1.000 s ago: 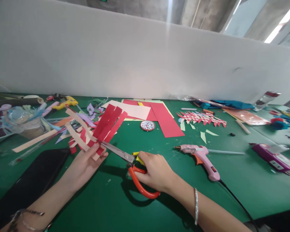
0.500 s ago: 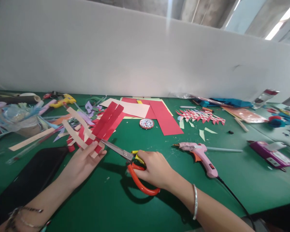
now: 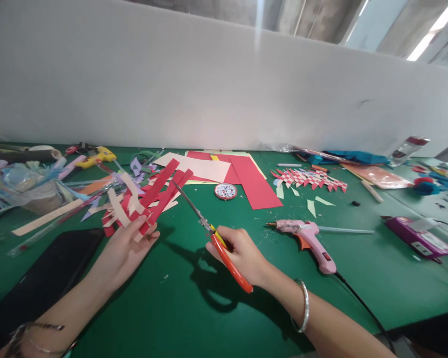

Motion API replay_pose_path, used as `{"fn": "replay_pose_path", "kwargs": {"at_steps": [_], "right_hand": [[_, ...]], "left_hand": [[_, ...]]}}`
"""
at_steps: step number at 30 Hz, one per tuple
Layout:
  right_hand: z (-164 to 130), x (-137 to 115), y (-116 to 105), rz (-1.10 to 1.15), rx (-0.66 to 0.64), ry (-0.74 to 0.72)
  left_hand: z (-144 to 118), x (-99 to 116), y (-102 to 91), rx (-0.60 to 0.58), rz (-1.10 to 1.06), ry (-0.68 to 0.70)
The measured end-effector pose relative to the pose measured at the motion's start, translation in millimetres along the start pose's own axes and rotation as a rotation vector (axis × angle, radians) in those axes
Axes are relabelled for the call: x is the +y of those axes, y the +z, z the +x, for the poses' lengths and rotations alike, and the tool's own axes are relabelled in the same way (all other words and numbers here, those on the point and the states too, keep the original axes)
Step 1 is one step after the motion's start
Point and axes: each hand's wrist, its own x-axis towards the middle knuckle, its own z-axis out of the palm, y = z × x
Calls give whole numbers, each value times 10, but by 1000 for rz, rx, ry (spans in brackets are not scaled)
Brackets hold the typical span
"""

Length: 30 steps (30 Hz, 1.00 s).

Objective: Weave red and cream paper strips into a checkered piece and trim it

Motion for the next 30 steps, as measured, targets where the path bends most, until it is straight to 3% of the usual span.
{"fn": "replay_pose_path", "kwargs": {"at_steps": [8, 13, 19, 23, 25, 28, 30], "right_hand": [[-25, 45, 30, 218, 143, -63], [-17, 17, 18, 185, 151, -80], [-24, -3, -15, 165, 167, -126], [-35, 34, -29, 268, 202, -85], [-31, 18, -46, 307, 201, -62], [-16, -39, -77, 346, 218, -58], [-8, -72, -87, 365, 241, -50]], "left_hand": [[143, -7, -170, 262, 532, 252], [101, 142, -181, 222, 961, 510], [27, 485, -167, 190, 1301, 888], [29, 751, -152, 315, 1257, 1044], [-28, 878, -99, 316, 1167, 1032], [-194, 1025, 32, 349, 1041, 886], [-302, 1079, 113, 354, 951, 881]]}}
